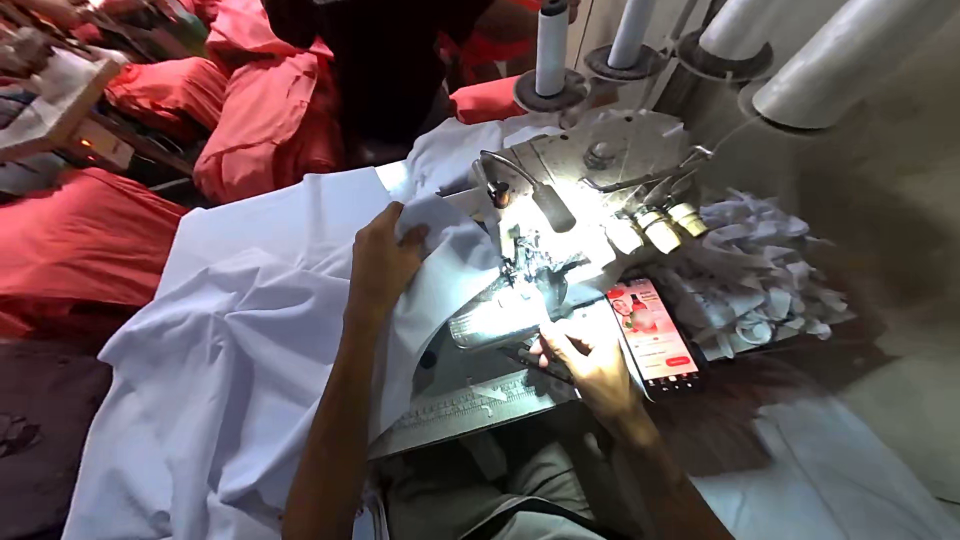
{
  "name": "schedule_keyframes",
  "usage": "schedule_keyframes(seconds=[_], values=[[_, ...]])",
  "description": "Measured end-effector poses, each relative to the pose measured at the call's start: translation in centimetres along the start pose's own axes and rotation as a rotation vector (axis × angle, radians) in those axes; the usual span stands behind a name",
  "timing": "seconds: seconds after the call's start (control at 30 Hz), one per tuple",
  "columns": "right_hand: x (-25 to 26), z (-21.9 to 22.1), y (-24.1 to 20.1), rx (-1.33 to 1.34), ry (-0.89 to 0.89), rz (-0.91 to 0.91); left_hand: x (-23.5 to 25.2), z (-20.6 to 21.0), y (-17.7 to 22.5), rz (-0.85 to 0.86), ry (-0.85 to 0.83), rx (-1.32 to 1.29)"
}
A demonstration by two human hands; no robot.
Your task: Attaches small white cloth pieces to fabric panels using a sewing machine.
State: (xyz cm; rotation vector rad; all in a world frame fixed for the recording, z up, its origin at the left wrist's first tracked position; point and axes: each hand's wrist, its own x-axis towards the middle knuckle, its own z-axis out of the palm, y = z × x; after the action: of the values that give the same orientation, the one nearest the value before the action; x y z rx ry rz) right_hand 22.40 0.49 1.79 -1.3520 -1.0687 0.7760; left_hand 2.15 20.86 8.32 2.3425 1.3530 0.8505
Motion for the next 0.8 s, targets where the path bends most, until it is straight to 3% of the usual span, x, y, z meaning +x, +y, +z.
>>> schedule_keyframes(seconds=[0.13,0.3,0.53,0.7,0.8], values=[[0.1,0.2,-0.5,-0.038,-0.002,0.028,0.7,-0.2,-2.1,-0.019,0.098,-0.081],[0.0,0.1,-0.5,-0.099,0.018,0.001,-1.8,-1.9,-5.6,-0.015,0.234,-0.187],[-3.0,-2.1,-0.1,-0.944,-0.003,-0.256,-4.9,-3.9,-8.7,0.01,0.418,-0.364],[-4.4,-1.8,2.3,-1.059,-0.054,-0.303,-5.4,-3.5,-9.4,0.1,0.495,-0.452],[-4.5,-1.0,1.6,-1.153,-0.062,-0.276,-5.6,-3.3,-9.3,0.101,0.511,-0.454]])
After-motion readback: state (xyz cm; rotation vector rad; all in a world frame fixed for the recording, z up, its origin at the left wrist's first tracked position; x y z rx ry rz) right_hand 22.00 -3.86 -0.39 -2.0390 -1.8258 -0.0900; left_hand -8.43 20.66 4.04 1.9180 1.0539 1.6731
